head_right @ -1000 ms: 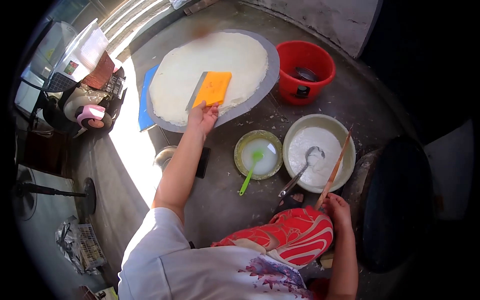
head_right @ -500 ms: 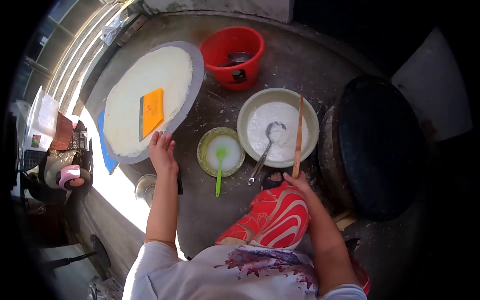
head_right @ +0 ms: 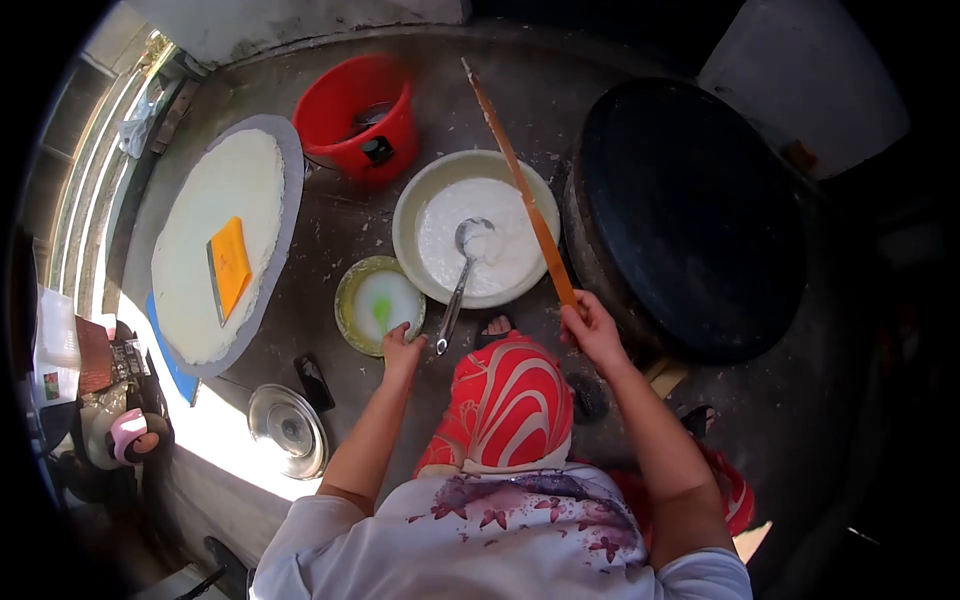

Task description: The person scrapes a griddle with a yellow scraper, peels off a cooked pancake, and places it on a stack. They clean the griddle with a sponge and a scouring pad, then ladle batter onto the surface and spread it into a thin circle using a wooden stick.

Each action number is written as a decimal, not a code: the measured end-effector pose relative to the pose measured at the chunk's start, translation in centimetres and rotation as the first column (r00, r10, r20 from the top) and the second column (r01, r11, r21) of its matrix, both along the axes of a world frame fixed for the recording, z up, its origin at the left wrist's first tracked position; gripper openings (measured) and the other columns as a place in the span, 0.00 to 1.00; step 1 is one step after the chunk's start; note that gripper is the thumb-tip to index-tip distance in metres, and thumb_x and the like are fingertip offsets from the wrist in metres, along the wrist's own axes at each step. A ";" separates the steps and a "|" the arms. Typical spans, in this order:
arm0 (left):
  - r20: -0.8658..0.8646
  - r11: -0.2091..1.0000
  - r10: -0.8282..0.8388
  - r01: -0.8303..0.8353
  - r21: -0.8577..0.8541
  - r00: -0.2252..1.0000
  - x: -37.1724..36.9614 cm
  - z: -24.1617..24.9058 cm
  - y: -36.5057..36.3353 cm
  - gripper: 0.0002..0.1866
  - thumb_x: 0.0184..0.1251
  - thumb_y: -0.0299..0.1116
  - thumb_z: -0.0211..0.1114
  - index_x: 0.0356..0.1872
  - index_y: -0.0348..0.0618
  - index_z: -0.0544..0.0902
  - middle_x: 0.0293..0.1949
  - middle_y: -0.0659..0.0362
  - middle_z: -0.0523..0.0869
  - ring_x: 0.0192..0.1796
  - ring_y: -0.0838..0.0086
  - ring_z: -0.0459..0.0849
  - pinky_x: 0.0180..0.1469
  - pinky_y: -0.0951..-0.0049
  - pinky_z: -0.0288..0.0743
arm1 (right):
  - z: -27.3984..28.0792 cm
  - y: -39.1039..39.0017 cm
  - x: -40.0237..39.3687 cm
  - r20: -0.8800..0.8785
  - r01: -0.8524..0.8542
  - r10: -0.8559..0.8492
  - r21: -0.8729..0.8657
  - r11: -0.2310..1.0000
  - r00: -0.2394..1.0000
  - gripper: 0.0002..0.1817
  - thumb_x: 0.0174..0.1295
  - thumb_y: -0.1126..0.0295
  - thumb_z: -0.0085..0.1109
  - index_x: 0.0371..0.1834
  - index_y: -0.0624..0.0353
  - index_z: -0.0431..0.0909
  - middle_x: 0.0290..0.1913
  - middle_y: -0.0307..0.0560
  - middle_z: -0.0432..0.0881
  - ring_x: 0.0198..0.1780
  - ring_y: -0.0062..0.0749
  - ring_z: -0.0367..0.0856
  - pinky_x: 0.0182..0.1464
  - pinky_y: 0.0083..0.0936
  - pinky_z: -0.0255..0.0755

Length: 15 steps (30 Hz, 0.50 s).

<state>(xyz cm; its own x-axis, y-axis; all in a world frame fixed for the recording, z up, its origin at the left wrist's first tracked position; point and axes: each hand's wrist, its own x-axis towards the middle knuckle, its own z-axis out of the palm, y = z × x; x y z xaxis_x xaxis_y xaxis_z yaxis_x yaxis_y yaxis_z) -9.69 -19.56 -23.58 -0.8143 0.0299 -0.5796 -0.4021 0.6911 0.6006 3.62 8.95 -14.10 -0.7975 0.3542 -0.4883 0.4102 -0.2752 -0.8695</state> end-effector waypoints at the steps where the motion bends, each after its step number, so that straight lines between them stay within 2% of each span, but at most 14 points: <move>1: -0.178 0.903 -0.208 0.119 -0.412 0.962 0.3 0.1 0.2 0.33 0.53 0.37 0.62 0.62 0.51 0.63 0.60 0.53 0.61 0.62 0.58 0.60 0.58 0.56 0.61 | -0.4 0.9 -0.1 -0.017 0.027 -0.023 0.282 0.959 1.000 0.16 0.60 0.67 0.55 0.50 0.57 0.69 0.29 0.36 0.77 0.28 0.22 0.75 0.32 0.17 0.68; 2: -0.164 0.903 -0.180 0.097 -0.419 0.970 0.7 -0.8 -0.3 0.33 0.53 0.37 0.62 0.62 0.51 0.63 0.60 0.53 0.61 0.62 0.58 0.60 0.58 0.56 0.61 | -0.8 1.2 -0.6 -0.047 0.050 -0.029 0.538 0.842 0.998 0.16 0.59 0.66 0.57 0.50 0.57 0.71 0.30 0.39 0.78 0.28 0.25 0.77 0.33 0.19 0.70; 4: -0.113 0.742 -0.346 0.197 -0.641 0.931 1.2 -3.3 -1.8 0.33 0.53 0.40 0.62 0.62 0.56 0.62 0.61 0.52 0.58 0.63 0.54 0.55 0.52 0.48 0.65 | 3.6 0.3 -2.4 -0.062 -0.041 0.166 0.831 0.555 0.984 0.17 0.56 0.66 0.58 0.50 0.52 0.74 0.31 0.46 0.80 0.30 0.34 0.79 0.36 0.23 0.71; 5: -0.004 0.744 -0.298 0.230 -0.627 0.955 1.4 -3.7 -2.3 0.34 0.54 0.40 0.61 0.64 0.53 0.58 0.61 0.52 0.59 0.62 0.54 0.57 0.50 0.51 0.68 | 7.4 -1.0 -3.6 0.179 -0.268 0.211 0.791 0.550 0.961 0.20 0.53 0.63 0.60 0.51 0.44 0.75 0.31 0.50 0.80 0.34 0.39 0.80 0.37 0.27 0.72; 6: 0.000 0.748 -0.275 0.214 -0.628 0.962 1.4 -5.3 -3.2 0.34 0.54 0.40 0.61 0.64 0.53 0.58 0.61 0.52 0.59 0.62 0.54 0.57 0.50 0.51 0.68 | 8.3 -1.8 -4.9 0.182 -0.284 0.235 0.789 0.545 0.955 0.20 0.53 0.63 0.60 0.51 0.44 0.75 0.31 0.50 0.80 0.34 0.39 0.80 0.37 0.27 0.72; 8: -0.130 0.795 -0.260 0.135 -0.591 0.957 1.3 -8.9 -5.3 0.32 0.56 0.38 0.58 0.63 0.49 0.57 0.60 0.51 0.60 0.58 0.50 0.65 0.48 0.54 0.70 | 9.4 -3.3 -7.0 0.479 -0.576 0.485 0.815 0.065 0.732 0.18 0.53 0.61 0.58 0.49 0.43 0.77 0.30 0.48 0.80 0.35 0.40 0.80 0.38 0.33 0.73; 9: -0.127 0.798 -0.248 0.128 -0.589 0.961 1.1 -8.6 -5.6 0.32 0.56 0.38 0.58 0.63 0.49 0.57 0.60 0.51 0.60 0.58 0.50 0.65 0.48 0.54 0.70 | 9.9 -4.4 -8.3 0.533 -0.613 0.493 0.790 0.002 0.688 0.15 0.52 0.62 0.56 0.46 0.44 0.79 0.30 0.48 0.81 0.35 0.41 0.80 0.39 0.36 0.73; 10: -0.067 0.852 -0.127 0.074 -0.518 0.990 0.9 -7.8 -5.8 0.27 0.58 0.36 0.56 0.60 0.45 0.62 0.56 0.48 0.66 0.54 0.49 0.70 0.47 0.55 0.71 | 9.8 -5.6 -9.5 0.535 -0.615 0.501 0.789 -0.007 0.680 0.15 0.52 0.62 0.56 0.46 0.44 0.79 0.30 0.48 0.81 0.35 0.41 0.80 0.39 0.36 0.73; 11: 0.000 0.894 -0.009 0.008 -0.448 1.000 0.6 -7.1 -6.1 0.23 0.59 0.35 0.54 0.56 0.41 0.67 0.52 0.46 0.72 0.49 0.48 0.75 0.45 0.56 0.72 | 9.3 -6.6 -10.9 0.606 -0.651 0.531 0.748 -0.129 0.592 0.14 0.53 0.62 0.55 0.44 0.44 0.79 0.31 0.47 0.81 0.36 0.41 0.80 0.39 0.35 0.73; 12: -0.001 0.895 0.001 -0.002 -0.447 1.000 0.5 -6.6 -6.4 0.23 0.59 0.35 0.54 0.56 0.41 0.67 0.52 0.46 0.72 0.49 0.48 0.75 0.45 0.56 0.72 | 8.5 -7.3 -12.1 0.673 -0.669 0.546 0.699 -0.251 0.499 0.14 0.53 0.63 0.54 0.43 0.45 0.79 0.31 0.47 0.81 0.37 0.41 0.80 0.39 0.34 0.73; 14: -0.097 0.954 0.047 -0.073 -0.290 0.994 0.5 -5.6 -7.1 0.14 0.62 0.34 0.51 0.44 0.35 0.75 0.38 0.42 0.79 0.40 0.46 0.78 0.42 0.56 0.71 | 4.4 -7.9 -14.3 0.686 -0.673 0.548 0.687 -0.273 0.478 0.13 0.53 0.63 0.54 0.41 0.46 0.80 0.32 0.46 0.81 0.37 0.41 0.80 0.40 0.34 0.73; 15: -0.095 0.953 0.057 -0.082 -0.291 0.994 0.8 -5.1 -7.3 0.14 0.62 0.34 0.51 0.44 0.35 0.75 0.38 0.42 0.79 0.40 0.46 0.78 0.42 0.56 0.71 | 2.6 -8.3 -15.0 0.700 -0.682 0.547 0.672 -0.287 0.460 0.12 0.53 0.62 0.53 0.40 0.47 0.80 0.32 0.45 0.82 0.38 0.42 0.80 0.40 0.33 0.73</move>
<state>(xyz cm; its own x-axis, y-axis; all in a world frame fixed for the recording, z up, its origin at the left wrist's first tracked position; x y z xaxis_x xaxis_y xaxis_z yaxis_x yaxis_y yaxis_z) -8.87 -26.87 -28.69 -0.8549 -0.1898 -0.4829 -0.4118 0.8143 0.4090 -11.41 0.65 -11.45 -0.8860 -0.1535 -0.4376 -0.1181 0.9872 -0.1072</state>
